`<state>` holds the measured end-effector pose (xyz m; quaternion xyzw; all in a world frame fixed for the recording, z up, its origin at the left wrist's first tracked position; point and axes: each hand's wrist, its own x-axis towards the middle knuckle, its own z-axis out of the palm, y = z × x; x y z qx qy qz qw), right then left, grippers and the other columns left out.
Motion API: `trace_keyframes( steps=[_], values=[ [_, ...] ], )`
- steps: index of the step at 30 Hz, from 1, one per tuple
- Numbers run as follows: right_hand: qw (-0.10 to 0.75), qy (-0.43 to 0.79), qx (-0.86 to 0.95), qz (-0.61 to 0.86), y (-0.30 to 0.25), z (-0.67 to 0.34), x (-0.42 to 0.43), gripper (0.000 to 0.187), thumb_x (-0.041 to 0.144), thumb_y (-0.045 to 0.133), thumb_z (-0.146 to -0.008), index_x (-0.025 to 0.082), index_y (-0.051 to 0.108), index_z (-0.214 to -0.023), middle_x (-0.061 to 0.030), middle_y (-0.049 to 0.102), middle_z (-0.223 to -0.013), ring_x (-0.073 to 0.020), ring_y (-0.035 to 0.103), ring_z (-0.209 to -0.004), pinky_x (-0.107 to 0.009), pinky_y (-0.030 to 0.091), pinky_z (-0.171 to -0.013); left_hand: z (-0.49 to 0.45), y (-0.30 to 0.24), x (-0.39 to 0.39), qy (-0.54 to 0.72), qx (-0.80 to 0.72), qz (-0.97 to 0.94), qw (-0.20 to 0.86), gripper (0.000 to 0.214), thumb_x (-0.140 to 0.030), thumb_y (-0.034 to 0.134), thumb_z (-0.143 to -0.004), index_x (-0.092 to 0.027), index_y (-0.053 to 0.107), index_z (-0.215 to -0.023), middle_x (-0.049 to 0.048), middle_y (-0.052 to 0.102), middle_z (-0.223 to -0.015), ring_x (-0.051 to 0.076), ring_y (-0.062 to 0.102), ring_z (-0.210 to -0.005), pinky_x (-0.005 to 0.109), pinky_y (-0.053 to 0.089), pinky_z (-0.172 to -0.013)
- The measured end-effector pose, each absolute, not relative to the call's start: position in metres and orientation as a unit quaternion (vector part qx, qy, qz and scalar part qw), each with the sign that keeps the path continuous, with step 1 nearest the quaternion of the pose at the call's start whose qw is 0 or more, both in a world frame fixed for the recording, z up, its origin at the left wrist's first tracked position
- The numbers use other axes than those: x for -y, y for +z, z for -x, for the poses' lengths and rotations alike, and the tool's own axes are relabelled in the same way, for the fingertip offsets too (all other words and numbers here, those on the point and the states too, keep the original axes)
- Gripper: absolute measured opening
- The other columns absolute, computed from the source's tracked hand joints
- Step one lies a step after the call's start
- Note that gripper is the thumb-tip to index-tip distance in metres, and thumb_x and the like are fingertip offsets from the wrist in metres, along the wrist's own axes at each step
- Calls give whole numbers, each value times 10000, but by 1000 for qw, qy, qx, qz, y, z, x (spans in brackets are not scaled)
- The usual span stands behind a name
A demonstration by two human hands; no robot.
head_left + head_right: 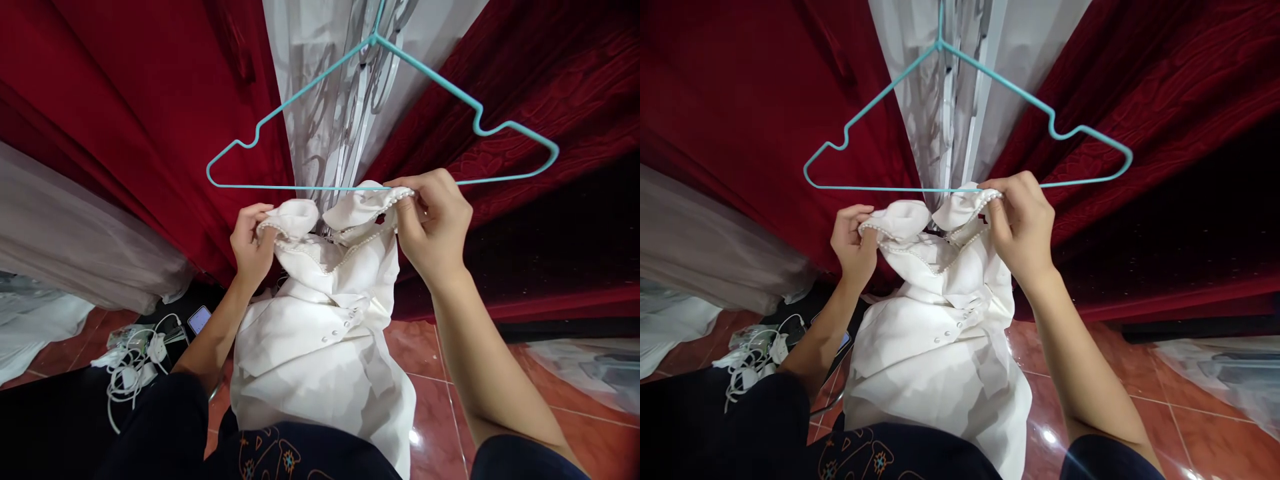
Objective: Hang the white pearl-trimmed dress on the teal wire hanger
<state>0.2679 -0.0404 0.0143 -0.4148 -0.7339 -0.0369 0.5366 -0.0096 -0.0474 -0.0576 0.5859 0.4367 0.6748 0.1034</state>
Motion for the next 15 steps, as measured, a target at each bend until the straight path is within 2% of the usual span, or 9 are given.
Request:
trace_keyframes(
  steps=[3, 5, 6, 8, 10, 13, 15],
  values=[
    [533, -32, 739, 412, 18, -272, 38, 282, 412, 531, -1063, 241, 742, -987, -69, 695, -897, -222, 654, -861, -389, 530, -782, 33, -70, 31, 731, -471, -417, 265, 133, -247, 702, -789, -187, 633, -885, -27, 594, -735, 118, 549, -639, 248, 441, -603],
    [533, -24, 742, 406, 19, -274, 35, 266, 399, 544, -1056, 237, 744, -988, -68, 691, -893, -214, 646, -845, -377, 522, -765, 50, -61, 12, 778, -446, -318, 309, 136, -209, 704, -764, -172, 589, -826, -24, 607, -749, 117, 592, -688, 247, 480, -658],
    [532, -21, 743, 404, 19, -275, 34, 259, 392, 548, -1054, 235, 743, -990, -69, 690, -895, -212, 644, -841, -374, 520, -761, 58, -52, 2, 791, -434, -292, 315, 106, -177, 682, -799, -165, 580, -826, -17, 621, -770, 121, 619, -729, 257, 505, -704],
    [531, -17, 745, 404, 18, -276, 33, 255, 384, 545, -1052, 232, 741, -993, -71, 689, -906, -211, 647, -844, -373, 518, -762, 69, -27, -18, 811, -423, -277, 295, 125, -74, 587, -887, -157, 552, -801, -14, 615, -764, 110, 630, -751, 267, 523, -751],
    [526, -17, 745, 409, 18, -276, 34, 259, 382, 536, -1053, 232, 738, -991, -72, 691, -916, -212, 652, -854, -376, 519, -769, 76, 1, -33, 824, -418, -303, 232, 269, 31, 526, -917, -171, 475, -746, -45, 520, -684, 71, 568, -670, 239, 489, -693],
    [524, -19, 744, 414, 17, -275, 36, 257, 376, 534, -1053, 229, 735, -992, -75, 694, -926, -213, 657, -862, -374, 517, -765, 77, 36, -45, 825, -404, -374, 124, 403, 121, 515, -904, -184, 373, -683, -64, 376, -624, 45, 466, -608, 221, 428, -638],
    [524, -15, 745, 411, 16, -274, 36, 253, 374, 540, -1051, 223, 736, -996, -78, 696, -930, -212, 657, -863, -371, 517, -760, 71, 52, -46, 815, -396, -416, 78, 435, 135, 574, -882, -181, 368, -664, -60, 352, -622, 42, 419, -607, 230, 409, -643]
  ],
)
